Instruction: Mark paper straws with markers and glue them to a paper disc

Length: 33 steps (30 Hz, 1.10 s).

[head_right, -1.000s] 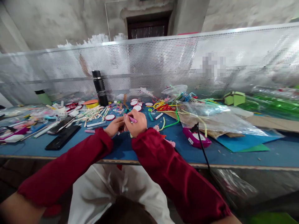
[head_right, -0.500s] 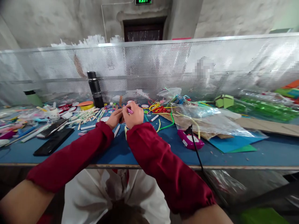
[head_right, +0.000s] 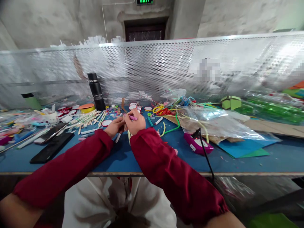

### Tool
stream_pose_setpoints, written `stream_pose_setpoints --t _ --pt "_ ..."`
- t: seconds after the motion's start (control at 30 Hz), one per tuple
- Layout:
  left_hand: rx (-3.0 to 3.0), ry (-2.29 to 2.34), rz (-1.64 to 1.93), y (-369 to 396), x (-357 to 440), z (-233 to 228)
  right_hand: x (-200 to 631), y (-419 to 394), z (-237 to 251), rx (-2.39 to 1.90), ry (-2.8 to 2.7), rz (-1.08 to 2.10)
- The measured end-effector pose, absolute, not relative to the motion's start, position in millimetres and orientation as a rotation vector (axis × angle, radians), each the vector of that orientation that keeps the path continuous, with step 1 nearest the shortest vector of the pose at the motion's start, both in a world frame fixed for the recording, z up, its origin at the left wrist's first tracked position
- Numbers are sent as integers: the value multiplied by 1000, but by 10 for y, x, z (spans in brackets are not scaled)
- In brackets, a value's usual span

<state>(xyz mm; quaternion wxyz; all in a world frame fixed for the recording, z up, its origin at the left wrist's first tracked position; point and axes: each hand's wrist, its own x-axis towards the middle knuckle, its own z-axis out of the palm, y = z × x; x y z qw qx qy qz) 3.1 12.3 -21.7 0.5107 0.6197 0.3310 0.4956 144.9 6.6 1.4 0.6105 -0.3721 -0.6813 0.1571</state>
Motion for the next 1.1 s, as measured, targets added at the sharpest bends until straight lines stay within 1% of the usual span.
stream_pose_setpoints --t 0.23,0.63,1.1 --pt "1512 826 1161 65 52 -217 1483 38 30 -854 -1468 484" --pt "1501 832 1195 51 33 -191 1513 80 57 -832 -1467 375" --pt "1492 843 1191 40 41 -176 1505 59 67 -811 -1512 371"
